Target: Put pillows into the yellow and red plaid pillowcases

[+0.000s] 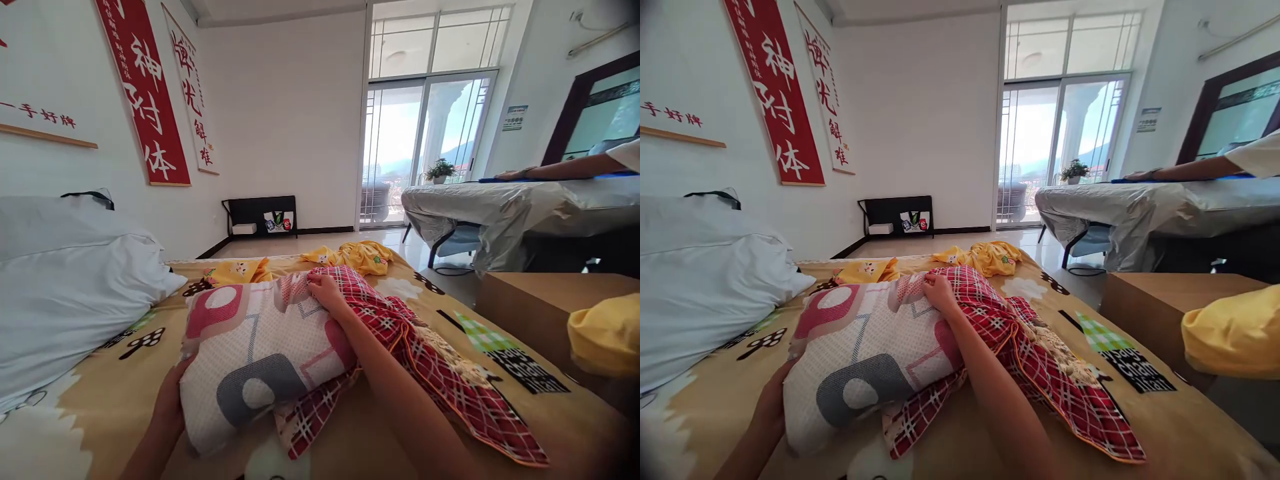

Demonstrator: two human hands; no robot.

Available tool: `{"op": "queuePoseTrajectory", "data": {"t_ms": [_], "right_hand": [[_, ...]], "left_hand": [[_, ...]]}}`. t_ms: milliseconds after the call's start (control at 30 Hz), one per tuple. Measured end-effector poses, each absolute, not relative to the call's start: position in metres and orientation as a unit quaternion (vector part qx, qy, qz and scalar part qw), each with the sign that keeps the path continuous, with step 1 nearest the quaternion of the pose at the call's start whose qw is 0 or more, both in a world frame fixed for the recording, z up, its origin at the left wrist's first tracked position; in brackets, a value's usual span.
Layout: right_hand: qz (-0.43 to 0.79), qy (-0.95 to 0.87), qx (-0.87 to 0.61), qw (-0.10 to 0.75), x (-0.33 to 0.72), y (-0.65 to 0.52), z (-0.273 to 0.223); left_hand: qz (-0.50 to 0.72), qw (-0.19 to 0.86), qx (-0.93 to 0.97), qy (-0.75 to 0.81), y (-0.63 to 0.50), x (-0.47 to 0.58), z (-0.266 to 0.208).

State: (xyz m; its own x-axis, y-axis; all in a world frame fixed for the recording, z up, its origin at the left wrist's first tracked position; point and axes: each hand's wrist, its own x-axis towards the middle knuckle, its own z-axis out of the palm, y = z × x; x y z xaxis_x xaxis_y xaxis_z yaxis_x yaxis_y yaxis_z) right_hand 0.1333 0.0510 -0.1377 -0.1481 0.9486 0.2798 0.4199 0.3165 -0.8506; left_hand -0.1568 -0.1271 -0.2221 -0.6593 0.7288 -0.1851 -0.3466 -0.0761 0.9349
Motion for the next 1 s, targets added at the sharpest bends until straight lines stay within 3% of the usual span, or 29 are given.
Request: {"op": "queuePoseTrajectory", "data": {"t_ms": [100, 233, 400, 800, 1000], "right_hand": [[0.222, -0.7, -0.572, 0.364, 0.137, 0.038, -0.161], [0.137, -0.69, -0.636, 0.317, 0.143, 0.036, -0.173], [0.122, -0.693, -0.654, 0.277, 0.143, 0.051, -0.165], [0.082, -0.79, -0.515, 0.324, 0.111, 0.047, -0.111], [0.02, -0.823, -0.47, 0.318, 0.111, 0.032, -0.086]], "left_hand": [[0.672, 0.423, 0.176, 0.581, -0.111, -0.149, -0.241], [0.635, 0.393, 0.202, 0.634, -0.107, -0.158, -0.255], [0.637, 0.384, 0.203, 0.637, -0.114, -0.157, -0.248], [0.705, 0.407, 0.107, 0.571, -0.136, -0.09, -0.27], [0.678, 0.433, 0.183, 0.565, -0.137, -0.027, -0.316]]}}
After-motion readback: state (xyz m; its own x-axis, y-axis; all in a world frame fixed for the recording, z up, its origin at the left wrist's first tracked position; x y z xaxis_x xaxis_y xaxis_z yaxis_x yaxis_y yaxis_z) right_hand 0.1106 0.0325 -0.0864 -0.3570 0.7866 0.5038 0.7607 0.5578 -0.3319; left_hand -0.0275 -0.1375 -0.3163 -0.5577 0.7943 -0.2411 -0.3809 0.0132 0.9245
